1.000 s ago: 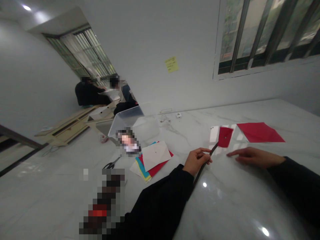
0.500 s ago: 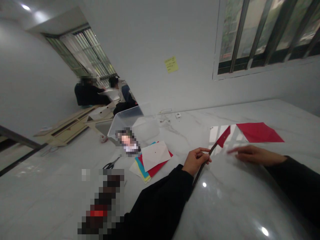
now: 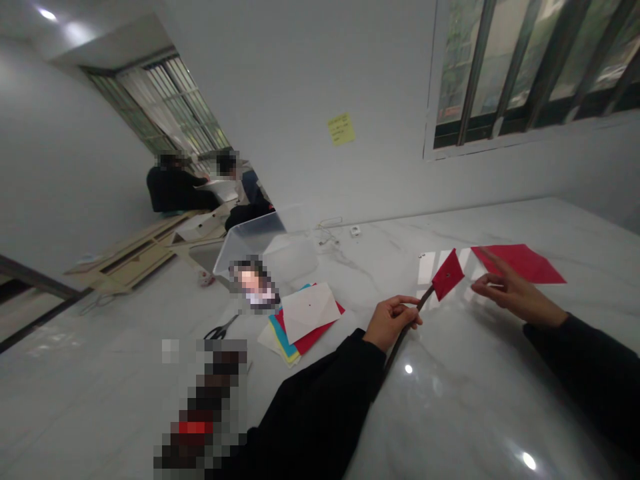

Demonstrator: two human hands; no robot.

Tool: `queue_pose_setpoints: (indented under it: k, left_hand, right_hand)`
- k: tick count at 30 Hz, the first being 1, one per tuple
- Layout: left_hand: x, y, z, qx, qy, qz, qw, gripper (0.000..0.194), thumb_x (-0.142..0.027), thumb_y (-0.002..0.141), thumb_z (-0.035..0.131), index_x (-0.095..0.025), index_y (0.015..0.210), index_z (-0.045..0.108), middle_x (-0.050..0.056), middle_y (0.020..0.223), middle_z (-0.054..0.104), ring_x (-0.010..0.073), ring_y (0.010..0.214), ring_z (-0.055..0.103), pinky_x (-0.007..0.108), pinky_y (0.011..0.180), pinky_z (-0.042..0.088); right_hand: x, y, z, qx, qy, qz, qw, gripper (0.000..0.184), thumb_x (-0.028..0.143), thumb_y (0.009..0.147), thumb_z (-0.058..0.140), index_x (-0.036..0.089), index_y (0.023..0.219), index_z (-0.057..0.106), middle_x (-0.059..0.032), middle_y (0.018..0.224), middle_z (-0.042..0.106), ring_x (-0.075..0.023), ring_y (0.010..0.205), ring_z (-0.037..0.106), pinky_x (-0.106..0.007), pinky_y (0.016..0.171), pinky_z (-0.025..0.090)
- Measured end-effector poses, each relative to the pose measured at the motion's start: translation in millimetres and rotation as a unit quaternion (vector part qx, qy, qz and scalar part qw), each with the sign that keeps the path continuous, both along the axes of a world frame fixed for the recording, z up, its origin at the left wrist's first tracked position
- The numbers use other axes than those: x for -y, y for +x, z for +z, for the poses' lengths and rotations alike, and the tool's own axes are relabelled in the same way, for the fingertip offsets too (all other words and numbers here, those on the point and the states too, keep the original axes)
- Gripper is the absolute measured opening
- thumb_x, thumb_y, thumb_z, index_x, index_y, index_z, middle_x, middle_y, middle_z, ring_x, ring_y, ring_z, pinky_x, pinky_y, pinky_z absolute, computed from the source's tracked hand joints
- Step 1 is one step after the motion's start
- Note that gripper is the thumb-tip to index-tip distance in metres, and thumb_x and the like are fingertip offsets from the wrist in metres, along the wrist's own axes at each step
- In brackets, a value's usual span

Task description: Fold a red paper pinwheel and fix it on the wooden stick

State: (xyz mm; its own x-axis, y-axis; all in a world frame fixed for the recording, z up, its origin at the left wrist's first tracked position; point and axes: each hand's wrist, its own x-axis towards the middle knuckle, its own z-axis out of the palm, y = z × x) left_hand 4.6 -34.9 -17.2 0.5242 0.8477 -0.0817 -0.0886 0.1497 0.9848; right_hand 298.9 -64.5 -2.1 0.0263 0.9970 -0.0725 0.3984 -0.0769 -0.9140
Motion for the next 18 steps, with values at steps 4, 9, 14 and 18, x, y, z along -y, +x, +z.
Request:
queue_pose_setpoints:
  k: [4,9,14,18]
  left_hand:
    - [-1.5,0.0,-3.3,0.016,-0.002,0.010,1.000,0.043,-0.040,0.074,0.075,-0.011,0.105,0.068,0.006,0.072,0.069,0.0115,0.060,0.058,0.027,0.066,0.046]
    - [-4.3,0.1,-0.2,0.077,-0.078,0.045,0.993,0.049,-0.040,0.071,0.077,-0.011,0.110,0.068,0.007,0.080,0.070,0.0104,0.062,0.058,0.024,0.063,0.043]
    - [-4.0,-0.4,7.4,0.131,-0.136,0.074,0.979,0.047,-0.038,0.069,0.080,-0.014,0.108,0.069,0.009,0.093,0.071,0.0112,0.071,0.061,0.023,0.067,0.044]
    - [2.5,3.4,4.7,0.096,-0.073,0.018,0.993,0.046,-0.038,0.068,0.081,-0.012,0.104,0.069,0.010,0.094,0.071,0.0142,0.075,0.063,0.027,0.071,0.046]
  right_hand:
    - [6.9,-4.9,1.6,0.043,-0.152,0.301,0.940,0.044,0.061,0.076,0.067,0.020,0.087,0.078,-0.0020,0.063,0.060,-0.0142,0.055,0.050,-0.026,0.052,0.041]
    - [3.4,-14.7,5.1,0.049,-0.067,0.239,0.968,0.045,0.061,0.084,0.057,0.019,0.080,0.073,-0.0040,0.080,0.066,-0.0204,0.077,0.058,-0.031,0.074,0.046]
    - [11.1,-57.8,-0.7,-0.042,-0.064,0.202,0.976,0.045,0.062,0.086,0.054,0.020,0.098,0.067,0.0021,0.066,0.053,-0.0120,0.055,0.044,-0.024,0.052,0.035]
    - [27.4,-105.0,-4.8,-0.135,-0.059,0.220,0.964,0.048,0.063,0.088,0.049,0.020,0.106,0.063,0.0037,0.064,0.046,-0.0102,0.052,0.036,-0.023,0.048,0.027]
